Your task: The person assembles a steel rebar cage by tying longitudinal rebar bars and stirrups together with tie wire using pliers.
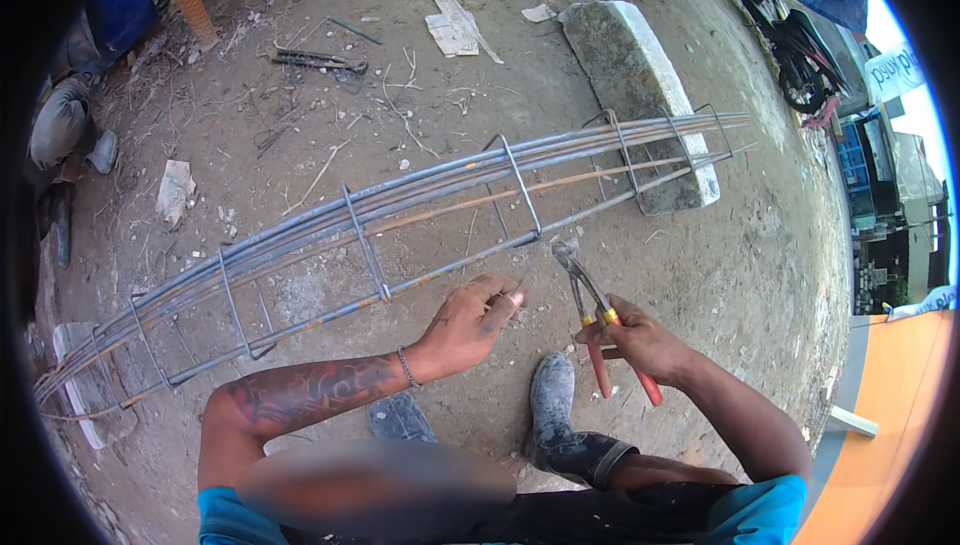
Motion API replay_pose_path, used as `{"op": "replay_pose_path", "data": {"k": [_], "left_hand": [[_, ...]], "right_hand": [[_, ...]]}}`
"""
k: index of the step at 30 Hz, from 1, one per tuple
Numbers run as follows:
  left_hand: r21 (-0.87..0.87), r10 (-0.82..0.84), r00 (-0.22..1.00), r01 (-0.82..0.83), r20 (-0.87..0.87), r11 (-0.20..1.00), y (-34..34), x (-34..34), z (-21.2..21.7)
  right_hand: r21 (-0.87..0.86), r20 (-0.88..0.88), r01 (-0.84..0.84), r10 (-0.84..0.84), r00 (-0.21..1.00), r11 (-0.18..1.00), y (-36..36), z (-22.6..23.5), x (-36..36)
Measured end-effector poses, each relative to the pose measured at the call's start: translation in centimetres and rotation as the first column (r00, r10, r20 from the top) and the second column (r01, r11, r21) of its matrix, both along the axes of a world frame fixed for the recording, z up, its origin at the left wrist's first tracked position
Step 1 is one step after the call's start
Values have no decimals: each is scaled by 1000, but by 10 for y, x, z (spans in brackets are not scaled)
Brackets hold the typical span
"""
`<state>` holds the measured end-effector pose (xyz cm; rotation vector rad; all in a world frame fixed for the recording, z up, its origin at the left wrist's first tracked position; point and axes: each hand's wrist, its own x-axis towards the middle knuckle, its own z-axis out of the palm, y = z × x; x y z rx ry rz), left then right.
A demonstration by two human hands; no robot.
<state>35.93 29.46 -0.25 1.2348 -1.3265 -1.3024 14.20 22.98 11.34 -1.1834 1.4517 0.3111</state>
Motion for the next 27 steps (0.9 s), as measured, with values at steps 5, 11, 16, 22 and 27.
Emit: {"op": "replay_pose_path", "data": {"k": [5,11,16,22,27], "left_hand": [[-13,1,1000,-1,-2,1000,0,-1,-7],[28,-40,999,39,22,999,-1,2,-3],[-1,-44,999,44,27,999,-2,0,-2],[-7,-41,998,41,43,999,0,-1,-5],[41,-77,993,74,90,996,-1,1,-2]], "right_hand": [[11,36,1,-1,999,1000,-7,-4,13],[-71,-25,-79,78,997,994,-3,-11,9],[-164,-20,-149,148,989,975,-4,-20,1],[-166,0,-127,129,992,978,-2,-14,9],[-160,62,-57,68,996,985,-1,-17,4]]}}
